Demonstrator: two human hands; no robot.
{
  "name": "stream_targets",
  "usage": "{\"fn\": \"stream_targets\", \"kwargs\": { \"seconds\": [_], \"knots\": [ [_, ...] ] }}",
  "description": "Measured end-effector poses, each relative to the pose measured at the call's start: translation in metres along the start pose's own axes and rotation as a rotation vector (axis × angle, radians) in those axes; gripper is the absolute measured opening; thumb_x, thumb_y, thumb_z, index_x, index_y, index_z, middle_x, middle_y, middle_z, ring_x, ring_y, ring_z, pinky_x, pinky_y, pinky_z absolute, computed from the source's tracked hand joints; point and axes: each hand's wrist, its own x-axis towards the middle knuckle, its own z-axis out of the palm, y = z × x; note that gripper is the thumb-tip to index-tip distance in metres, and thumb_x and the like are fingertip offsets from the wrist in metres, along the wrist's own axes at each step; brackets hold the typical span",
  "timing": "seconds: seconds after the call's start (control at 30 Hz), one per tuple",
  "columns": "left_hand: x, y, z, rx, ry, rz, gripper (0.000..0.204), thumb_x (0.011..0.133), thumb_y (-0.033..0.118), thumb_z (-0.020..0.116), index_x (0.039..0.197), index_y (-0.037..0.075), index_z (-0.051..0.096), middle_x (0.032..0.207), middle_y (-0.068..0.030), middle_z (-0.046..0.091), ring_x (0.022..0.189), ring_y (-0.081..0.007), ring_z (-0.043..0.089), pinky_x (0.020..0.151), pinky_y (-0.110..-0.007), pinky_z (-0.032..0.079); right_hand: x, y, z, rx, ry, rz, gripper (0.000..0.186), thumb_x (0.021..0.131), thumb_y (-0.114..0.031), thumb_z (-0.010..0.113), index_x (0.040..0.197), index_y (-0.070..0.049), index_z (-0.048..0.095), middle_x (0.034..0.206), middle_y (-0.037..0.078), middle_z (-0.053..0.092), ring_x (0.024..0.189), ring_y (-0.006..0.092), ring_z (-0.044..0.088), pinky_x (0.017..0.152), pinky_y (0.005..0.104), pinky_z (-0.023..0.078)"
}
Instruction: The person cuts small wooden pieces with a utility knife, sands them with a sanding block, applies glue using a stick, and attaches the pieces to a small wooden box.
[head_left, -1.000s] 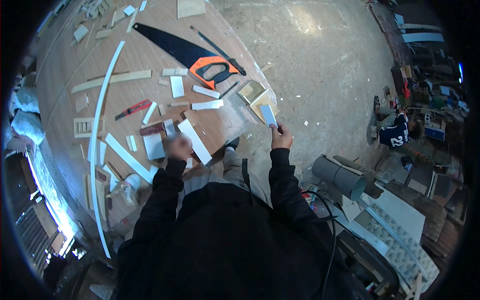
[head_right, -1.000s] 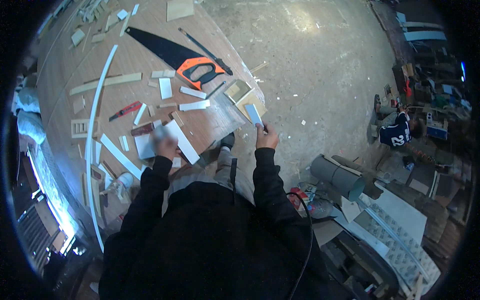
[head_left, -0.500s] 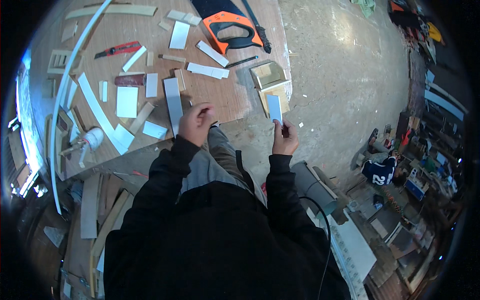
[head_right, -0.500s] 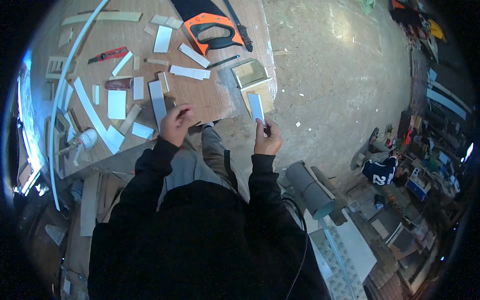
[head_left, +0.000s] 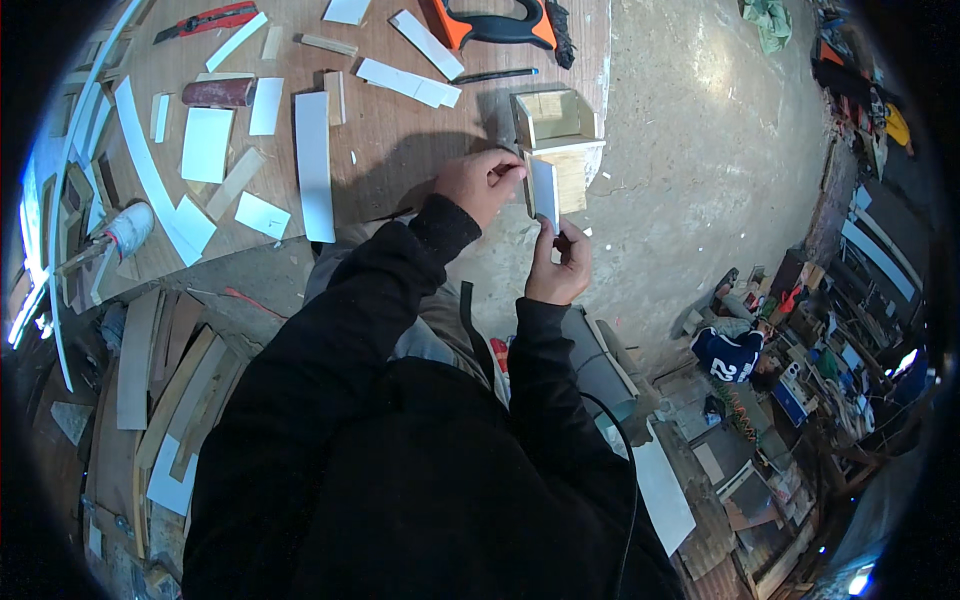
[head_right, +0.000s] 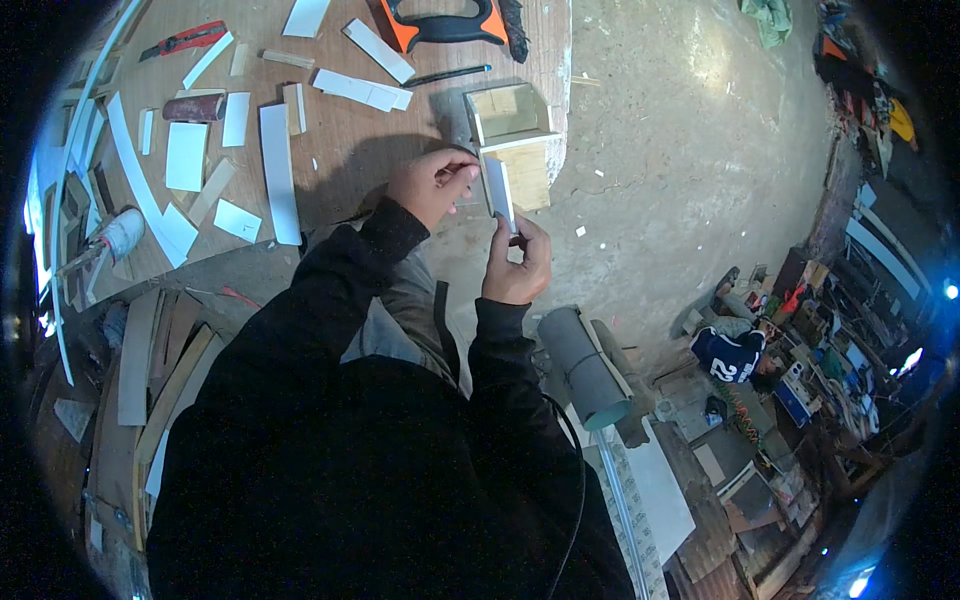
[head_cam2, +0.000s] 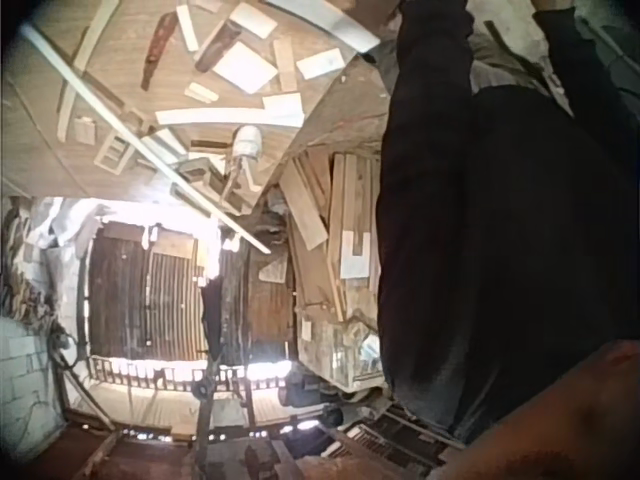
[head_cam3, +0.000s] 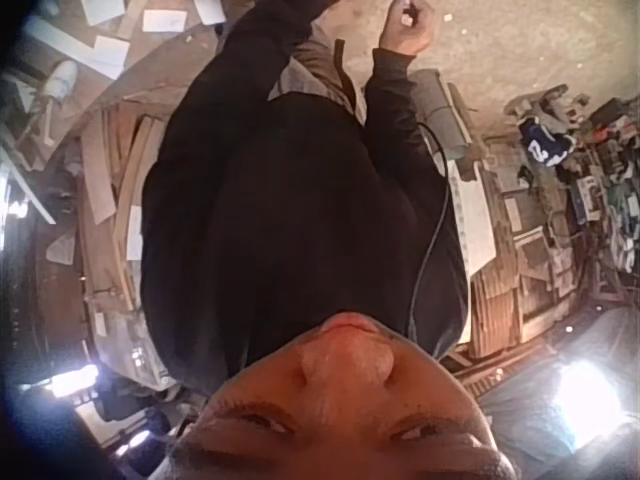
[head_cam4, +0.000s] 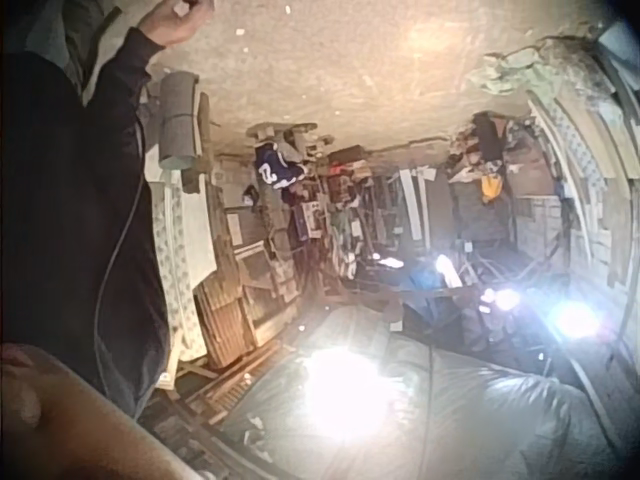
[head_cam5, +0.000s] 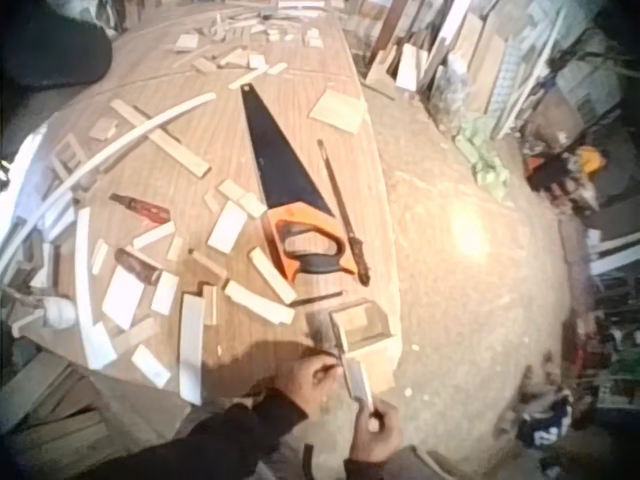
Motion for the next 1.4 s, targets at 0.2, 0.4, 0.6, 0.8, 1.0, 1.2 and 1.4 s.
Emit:
{"fn": "stream_targets", "kwargs": {
  "seconds": [0.2, 0.4, 0.6, 0.8, 1.0, 1.2, 1.4],
  "knots": [
    [0.007, 0.006, 0.000, 0.069, 0.019, -0.078, 0.021, 0.091, 0.019, 0.063, 0.106, 0.003, 0.066, 0.088, -0.0079, 0.071, 0.071, -0.0126, 0.070, 0.048, -0.025, 0.052, 0.002, 0.003, 0.003, 0.069, 0.022, -0.012, 0.014, 0.081, -0.003, 0.072, 0.093, -0.002, 0.065, 0.089, 0.010, 0.067, 0.068, 0.0158, 0.059, 0.059, 0.0273, 0.046],
    [0.010, 0.005, 0.000, 0.107, 0.023, -0.069, 0.022, 0.090, 0.018, 0.065, 0.105, 0.002, 0.066, 0.087, -0.0078, 0.071, 0.068, -0.0130, 0.070, 0.048, -0.026, 0.052, 0.003, 0.001, 0.005, -0.028, 0.001, -0.042, 0.014, 0.080, -0.002, 0.072, 0.093, -0.004, 0.066, 0.089, 0.009, 0.067, 0.072, 0.0188, 0.059, 0.058, 0.0287, 0.044],
    [0.009, 0.006, 0.000, 0.071, 0.028, -0.083, 0.022, 0.089, 0.018, 0.065, 0.103, 0.001, 0.066, 0.085, -0.0083, 0.071, 0.065, -0.0131, 0.069, 0.049, -0.026, 0.053, 0.003, -0.002, 0.005, -0.041, 0.003, -0.043, 0.015, 0.080, -0.002, 0.072, 0.094, -0.004, 0.067, 0.088, 0.009, 0.067, 0.071, 0.0193, 0.058, 0.059, 0.0290, 0.043],
    [0.010, 0.005, 0.000, 0.049, 0.041, -0.084, 0.022, 0.090, 0.019, 0.065, 0.103, 0.002, 0.067, 0.083, -0.0077, 0.071, 0.063, -0.0125, 0.068, 0.049, -0.026, 0.053, 0.003, -0.003, 0.008, -0.055, 0.011, -0.052, 0.016, 0.080, -0.002, 0.072, 0.095, -0.004, 0.068, 0.088, 0.010, 0.066, 0.071, 0.0197, 0.057, 0.060, 0.0293, 0.043],
    [0.010, 0.007, 0.000, 0.059, 0.038, -0.080, 0.022, 0.090, 0.020, 0.065, 0.103, 0.002, 0.067, 0.082, -0.0076, 0.070, 0.062, -0.0129, 0.068, 0.051, -0.026, 0.054, 0.004, -0.004, 0.008, -0.049, -0.001, -0.041, 0.017, 0.079, -0.002, 0.072, 0.096, -0.004, 0.068, 0.088, 0.010, 0.065, 0.071, 0.0203, 0.056, 0.060, 0.0299, 0.043],
    [0.010, 0.007, 0.000, 0.015, 0.050, -0.097, 0.022, 0.090, 0.019, 0.065, 0.103, 0.002, 0.067, 0.081, -0.0083, 0.070, 0.063, -0.0137, 0.069, 0.052, -0.026, 0.055, 0.003, -0.002, 0.009, -0.048, -0.001, -0.050, 0.018, 0.080, -0.002, 0.071, 0.098, -0.004, 0.068, 0.090, 0.010, 0.066, 0.073, 0.0200, 0.057, 0.061, 0.0298, 0.043],
    [0.010, 0.002, 0.001, 0.018, 0.054, -0.067, 0.022, 0.091, 0.019, 0.064, 0.104, 0.002, 0.067, 0.081, -0.0084, 0.070, 0.063, -0.0136, 0.068, 0.052, -0.026, 0.055, 0.002, -0.002, 0.009, -0.080, -0.008, -0.054, 0.016, 0.081, -0.002, 0.070, 0.097, -0.004, 0.067, 0.092, 0.010, 0.067, 0.074, 0.0203, 0.058, 0.061, 0.0297, 0.043]
  ]
}}
